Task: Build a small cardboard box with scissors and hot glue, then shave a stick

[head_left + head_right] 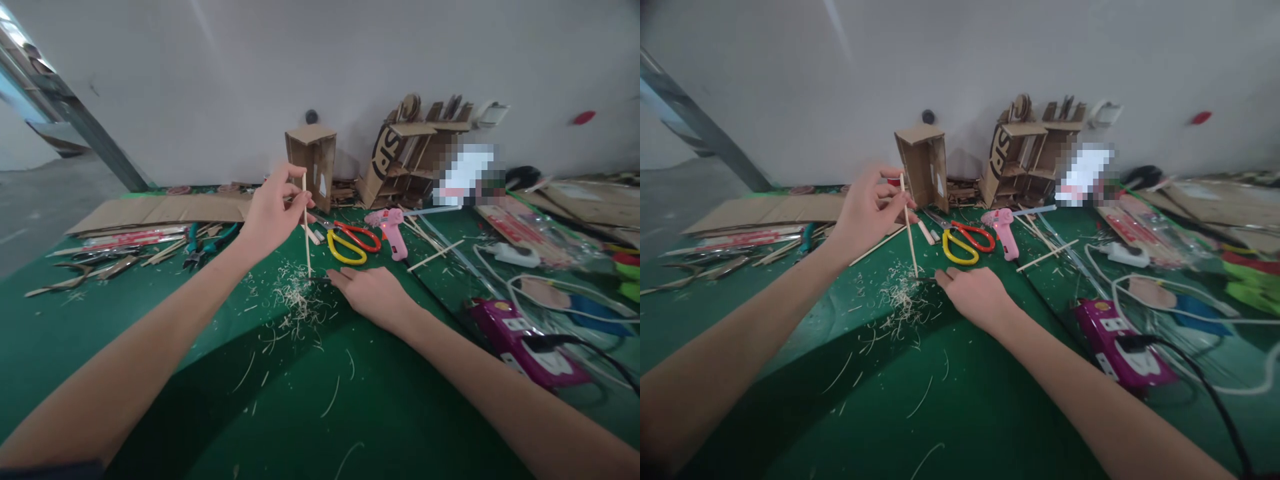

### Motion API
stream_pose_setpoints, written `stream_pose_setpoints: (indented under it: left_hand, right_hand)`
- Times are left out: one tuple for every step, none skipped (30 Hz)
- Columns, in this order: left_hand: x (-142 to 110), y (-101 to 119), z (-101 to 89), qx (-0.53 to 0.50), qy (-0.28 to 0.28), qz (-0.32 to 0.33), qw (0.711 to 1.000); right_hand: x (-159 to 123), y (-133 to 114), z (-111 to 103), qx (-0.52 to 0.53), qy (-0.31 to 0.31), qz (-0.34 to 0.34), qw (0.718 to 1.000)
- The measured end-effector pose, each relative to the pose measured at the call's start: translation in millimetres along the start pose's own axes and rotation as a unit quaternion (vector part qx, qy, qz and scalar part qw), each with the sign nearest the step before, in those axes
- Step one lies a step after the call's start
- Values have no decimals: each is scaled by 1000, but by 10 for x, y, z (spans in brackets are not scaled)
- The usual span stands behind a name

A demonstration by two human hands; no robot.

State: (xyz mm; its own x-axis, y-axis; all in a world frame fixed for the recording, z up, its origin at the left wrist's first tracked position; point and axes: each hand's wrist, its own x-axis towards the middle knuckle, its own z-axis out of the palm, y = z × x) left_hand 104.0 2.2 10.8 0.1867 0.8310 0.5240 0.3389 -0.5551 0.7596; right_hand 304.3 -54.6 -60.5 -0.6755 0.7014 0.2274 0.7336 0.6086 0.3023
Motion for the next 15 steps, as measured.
stream_pose_setpoints:
  left_hand:
    - [-1,5,0,1,1,1,1000]
    - [-3,10,0,3,0,3,1000]
    - [-5,15,0,5,-2,4,1000]
    - [-7,18,0,6,-4,5,1000]
    - [-7,20,0,7,-6,4,1000]
    - [-6,20,0,7,-7,2,1000]
    - [-4,18,0,7,-6,-1,1000]
    - [0,16,0,6,-3,-3,1000]
    - [4,14,1,5,1,-6,1000]
    - [8,11,2,3,5,-10,1000]
    - [10,8,3,1,8,-12,1000]
    - [11,6,3,0,9,-12,1000]
    - [10,4,3,0,8,-9,1000]
    - [8,2,3,1,6,-4,1000]
    - [5,-1,2,3,4,1,1000]
  right_hand:
    - [-6,-2,0,-4,0,-7,1000]
    - [-7,2,0,-9,9,-3,1000]
    - [-3,8,0,-14,24,13,1000]
    - [6,16,0,-16,37,33,999]
    - [16,22,0,-17,47,51,997]
    - [24,26,0,-14,51,62,997]
    - [29,26,-2,-9,45,60,997]
    - [29,23,-4,-3,35,52,998]
    - [25,18,-7,2,23,37,999]
    - [19,14,-9,6,14,22,1000]
    - [13,12,-11,9,10,11,1000]
    - [8,13,-13,10,12,8,1000]
    - [6,17,-13,9,20,14,1000]
    - [8,22,-12,6,30,27,999]
    - [13,27,-11,2,37,43,998]
